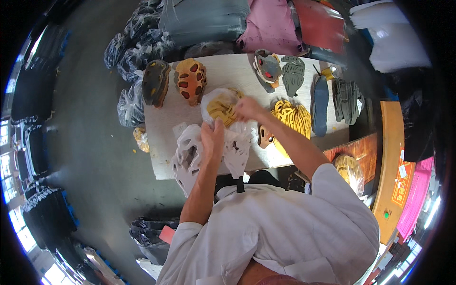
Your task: The person places yellow decorative cutouts into a clear plastic bag, ties the bag shut, and then writes on a yellow document with a red pen. They handle the cutouts and bag by hand, then place the sealed bag on the table and continue writing.
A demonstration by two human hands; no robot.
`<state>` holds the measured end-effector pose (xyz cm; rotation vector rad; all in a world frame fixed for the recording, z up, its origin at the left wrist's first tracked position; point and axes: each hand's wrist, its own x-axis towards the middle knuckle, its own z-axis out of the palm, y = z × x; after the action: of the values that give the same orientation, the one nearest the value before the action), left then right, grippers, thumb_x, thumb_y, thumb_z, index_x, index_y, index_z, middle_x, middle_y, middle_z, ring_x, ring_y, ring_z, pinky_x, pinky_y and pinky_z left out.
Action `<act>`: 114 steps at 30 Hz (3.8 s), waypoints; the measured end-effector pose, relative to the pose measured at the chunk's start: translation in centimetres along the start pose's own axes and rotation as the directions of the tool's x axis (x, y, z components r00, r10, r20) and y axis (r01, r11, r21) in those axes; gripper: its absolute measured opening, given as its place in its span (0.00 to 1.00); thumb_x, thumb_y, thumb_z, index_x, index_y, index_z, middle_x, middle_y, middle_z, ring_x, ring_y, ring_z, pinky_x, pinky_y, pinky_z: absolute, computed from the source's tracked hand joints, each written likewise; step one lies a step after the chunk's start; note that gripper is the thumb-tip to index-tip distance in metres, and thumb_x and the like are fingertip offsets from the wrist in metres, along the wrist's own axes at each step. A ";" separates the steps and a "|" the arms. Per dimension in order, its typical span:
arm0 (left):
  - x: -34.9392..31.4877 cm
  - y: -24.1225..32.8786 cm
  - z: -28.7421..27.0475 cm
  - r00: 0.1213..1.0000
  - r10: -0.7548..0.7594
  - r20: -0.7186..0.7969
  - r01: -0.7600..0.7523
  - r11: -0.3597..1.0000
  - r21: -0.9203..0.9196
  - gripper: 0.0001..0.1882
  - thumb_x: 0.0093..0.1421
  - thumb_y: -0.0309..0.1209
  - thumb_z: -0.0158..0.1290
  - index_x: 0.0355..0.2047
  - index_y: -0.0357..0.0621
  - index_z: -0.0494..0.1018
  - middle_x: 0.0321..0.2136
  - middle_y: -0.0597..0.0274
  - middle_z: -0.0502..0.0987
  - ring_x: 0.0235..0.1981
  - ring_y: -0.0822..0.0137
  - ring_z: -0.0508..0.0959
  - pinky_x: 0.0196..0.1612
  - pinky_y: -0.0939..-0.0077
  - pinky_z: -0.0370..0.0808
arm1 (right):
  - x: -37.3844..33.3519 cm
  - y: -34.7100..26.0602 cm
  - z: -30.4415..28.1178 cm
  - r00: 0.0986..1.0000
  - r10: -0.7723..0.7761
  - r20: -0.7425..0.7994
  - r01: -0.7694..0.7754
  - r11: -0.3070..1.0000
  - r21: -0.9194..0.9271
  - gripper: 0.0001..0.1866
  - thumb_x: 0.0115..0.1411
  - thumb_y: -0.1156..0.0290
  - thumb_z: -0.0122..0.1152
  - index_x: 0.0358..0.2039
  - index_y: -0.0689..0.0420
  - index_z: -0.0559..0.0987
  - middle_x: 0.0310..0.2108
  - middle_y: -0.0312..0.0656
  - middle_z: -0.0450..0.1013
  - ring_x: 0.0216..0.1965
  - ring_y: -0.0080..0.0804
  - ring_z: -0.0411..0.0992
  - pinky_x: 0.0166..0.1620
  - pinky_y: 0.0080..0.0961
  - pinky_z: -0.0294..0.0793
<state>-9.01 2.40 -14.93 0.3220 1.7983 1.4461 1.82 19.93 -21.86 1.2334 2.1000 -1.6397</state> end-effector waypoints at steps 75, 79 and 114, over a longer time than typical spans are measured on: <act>-17.4 -4.2 11.1 0.648 -0.180 0.740 0.647 0.642 -0.410 0.40 0.62 0.53 0.58 0.68 0.42 0.63 0.60 0.51 0.75 0.58 0.54 0.78 0.61 0.52 0.76 | -28.3 15.8 -1.9 0.974 -0.200 0.106 -0.070 0.180 0.981 0.48 0.67 0.31 0.49 0.73 0.57 0.59 0.67 0.44 0.67 0.65 0.40 0.69 0.63 0.42 0.72; -17.3 -3.0 10.2 0.519 -0.484 0.704 0.739 0.668 -0.085 0.41 0.69 0.66 0.43 0.67 0.44 0.65 0.59 0.57 0.76 0.54 0.64 0.80 0.55 0.59 0.79 | -28.4 14.8 -0.5 0.914 -0.404 -0.026 0.064 0.080 0.995 0.42 0.66 0.43 0.60 0.72 0.56 0.61 0.67 0.45 0.67 0.65 0.42 0.69 0.66 0.43 0.71; 15.6 8.9 1.4 0.899 0.279 0.337 -0.437 0.548 0.713 0.15 0.59 0.38 0.57 0.39 0.39 0.81 0.36 0.41 0.83 0.42 0.43 0.83 0.48 0.55 0.78 | -3.4 -2.2 6.5 0.848 -0.124 -0.515 0.520 0.383 0.763 0.32 0.49 0.81 0.70 0.57 0.63 0.75 0.50 0.40 0.79 0.49 0.29 0.79 0.51 0.28 0.81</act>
<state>-20.68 16.00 -13.36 1.3089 2.1978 0.7220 0.28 12.52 -20.58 1.5084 1.6560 -3.2184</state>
